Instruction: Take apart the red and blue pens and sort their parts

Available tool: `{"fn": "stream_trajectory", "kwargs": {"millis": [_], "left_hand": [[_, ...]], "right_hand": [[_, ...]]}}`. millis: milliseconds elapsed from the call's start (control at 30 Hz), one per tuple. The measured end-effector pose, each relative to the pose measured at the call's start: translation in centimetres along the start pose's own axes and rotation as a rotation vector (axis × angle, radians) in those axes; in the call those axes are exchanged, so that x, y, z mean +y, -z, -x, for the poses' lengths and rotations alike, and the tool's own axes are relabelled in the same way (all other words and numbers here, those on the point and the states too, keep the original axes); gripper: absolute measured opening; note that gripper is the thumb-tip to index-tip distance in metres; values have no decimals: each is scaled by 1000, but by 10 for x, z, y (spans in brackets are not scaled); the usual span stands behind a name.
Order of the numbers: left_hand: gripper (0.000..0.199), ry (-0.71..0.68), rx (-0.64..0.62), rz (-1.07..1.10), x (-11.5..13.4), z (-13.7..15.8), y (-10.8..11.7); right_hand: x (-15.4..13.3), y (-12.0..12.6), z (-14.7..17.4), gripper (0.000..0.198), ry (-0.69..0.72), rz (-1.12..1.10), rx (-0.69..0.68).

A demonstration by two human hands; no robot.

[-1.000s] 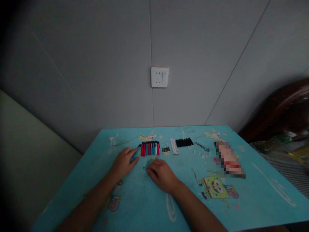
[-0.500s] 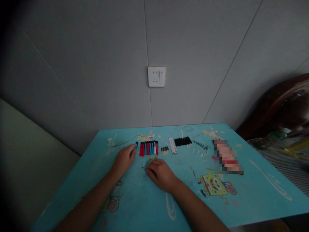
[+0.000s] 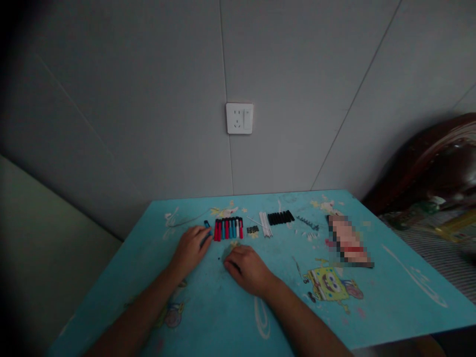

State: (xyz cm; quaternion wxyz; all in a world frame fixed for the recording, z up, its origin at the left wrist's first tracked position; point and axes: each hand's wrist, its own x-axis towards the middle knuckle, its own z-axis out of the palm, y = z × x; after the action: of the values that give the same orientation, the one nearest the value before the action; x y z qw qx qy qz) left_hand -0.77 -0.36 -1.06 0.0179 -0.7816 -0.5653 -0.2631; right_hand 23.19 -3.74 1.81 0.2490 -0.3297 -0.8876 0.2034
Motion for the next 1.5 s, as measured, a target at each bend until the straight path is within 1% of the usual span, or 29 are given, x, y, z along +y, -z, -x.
{"fn": "stream_trajectory", "kwargs": {"millis": [133, 333, 467, 533, 700, 800, 933, 1033, 1100, 1167, 1367, 1500], "left_hand": [[31, -26, -27, 2, 0, 0, 1], [27, -31, -11, 49, 1, 0, 2], [35, -42, -7, 78, 2, 0, 2], [37, -61, -23, 75, 4, -1, 2], [35, -114, -69, 74, 8, -3, 4], [33, -120, -66, 63, 8, -3, 3], [32, -125, -60, 32, 6, -2, 0], [30, -136, -46, 6, 3, -3, -2], [30, -155, -34, 7, 0, -3, -5], [31, -179, -24, 29, -6, -3, -11], [32, -222, 7, 107, -32, -5, -39], [36, -239, 8, 124, -39, -6, -46]], "right_hand": [[1, 0, 1, 15, 0, -4, 10], [0, 0, 1, 16, 1, 6, 2], [-1, 2, 1, 17, 7, 10, -1], [-1, 3, 2, 18, 11, 5, 10], [0, 3, 2, 18, -29, 30, 70], [13, 9, 4, 19, -136, 126, 188], [47, 26, 15, 21, -339, 302, 418], [69, 36, 24, 21, -425, 386, 515], [74, 38, 25, 21, -475, 403, 517], [72, 38, 23, 21, -537, 410, 481], [66, 33, 8, 23, -725, 483, 361], [65, 32, 5, 25, -783, 494, 327]]}}
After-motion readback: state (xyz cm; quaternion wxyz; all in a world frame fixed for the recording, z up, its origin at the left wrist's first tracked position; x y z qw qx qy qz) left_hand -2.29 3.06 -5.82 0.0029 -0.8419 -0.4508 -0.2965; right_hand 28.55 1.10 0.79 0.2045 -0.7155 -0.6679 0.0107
